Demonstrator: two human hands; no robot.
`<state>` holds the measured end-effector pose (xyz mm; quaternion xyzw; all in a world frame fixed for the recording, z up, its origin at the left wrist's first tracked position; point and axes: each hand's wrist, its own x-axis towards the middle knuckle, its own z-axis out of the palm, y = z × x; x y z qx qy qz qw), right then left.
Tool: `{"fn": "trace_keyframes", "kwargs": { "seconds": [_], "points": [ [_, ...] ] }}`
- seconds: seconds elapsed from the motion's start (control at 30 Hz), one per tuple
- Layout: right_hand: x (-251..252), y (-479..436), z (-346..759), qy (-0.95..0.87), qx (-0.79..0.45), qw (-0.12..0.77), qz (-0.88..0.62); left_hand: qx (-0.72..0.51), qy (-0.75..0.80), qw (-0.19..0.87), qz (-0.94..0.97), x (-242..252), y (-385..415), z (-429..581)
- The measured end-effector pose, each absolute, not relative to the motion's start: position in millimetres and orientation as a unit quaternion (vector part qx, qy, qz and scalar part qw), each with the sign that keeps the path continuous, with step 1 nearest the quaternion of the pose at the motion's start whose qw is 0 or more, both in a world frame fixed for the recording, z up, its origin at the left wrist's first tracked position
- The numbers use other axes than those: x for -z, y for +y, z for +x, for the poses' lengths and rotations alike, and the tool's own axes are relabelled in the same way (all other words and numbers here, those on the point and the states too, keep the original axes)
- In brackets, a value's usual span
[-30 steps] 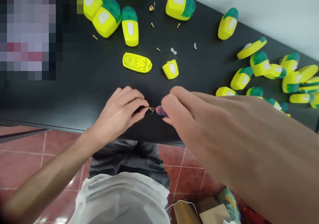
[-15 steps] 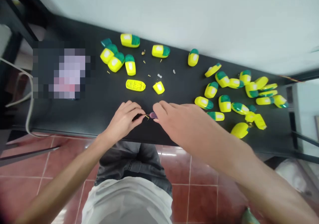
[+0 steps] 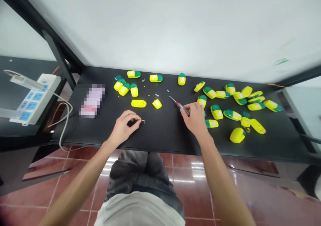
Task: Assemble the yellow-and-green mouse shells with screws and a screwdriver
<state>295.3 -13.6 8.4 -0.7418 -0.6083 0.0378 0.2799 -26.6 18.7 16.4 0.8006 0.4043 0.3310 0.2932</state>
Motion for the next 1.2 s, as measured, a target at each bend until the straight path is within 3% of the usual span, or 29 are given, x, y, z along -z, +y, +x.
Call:
{"fn": "trace_keyframes", "kwargs": {
  "seconds": [0.13, 0.3, 0.57, 0.7, 0.97, 1.2],
  "points": [
    [-31, -9, 264, -0.595, -0.033, 0.320, -0.736, -0.333, 0.411, 0.273, 0.804, -25, 39, -36],
    [-57, 21, 215, -0.639, -0.353, 0.326, -0.600, -0.344, 0.379, 0.251, 0.822, -27, 61, -33],
    [-47, 69, 193, -0.558, -0.579, 0.350, -0.481, -0.301, 0.345, 0.243, 0.855, -34, 94, -22],
    [-47, 79, 202, -0.534, -0.607, 0.344, -0.478, -0.267, 0.342, 0.238, 0.869, -38, 107, -19],
    [-45, 75, 224, -0.544, -0.550, 0.416, -0.478, -0.133, 0.376, 0.216, 0.891, -31, 106, -24],
    [-38, 74, 230, -0.517, -0.547, 0.450, -0.480, -0.076, 0.455, 0.282, 0.841, -34, 97, -10]
  ]
}}
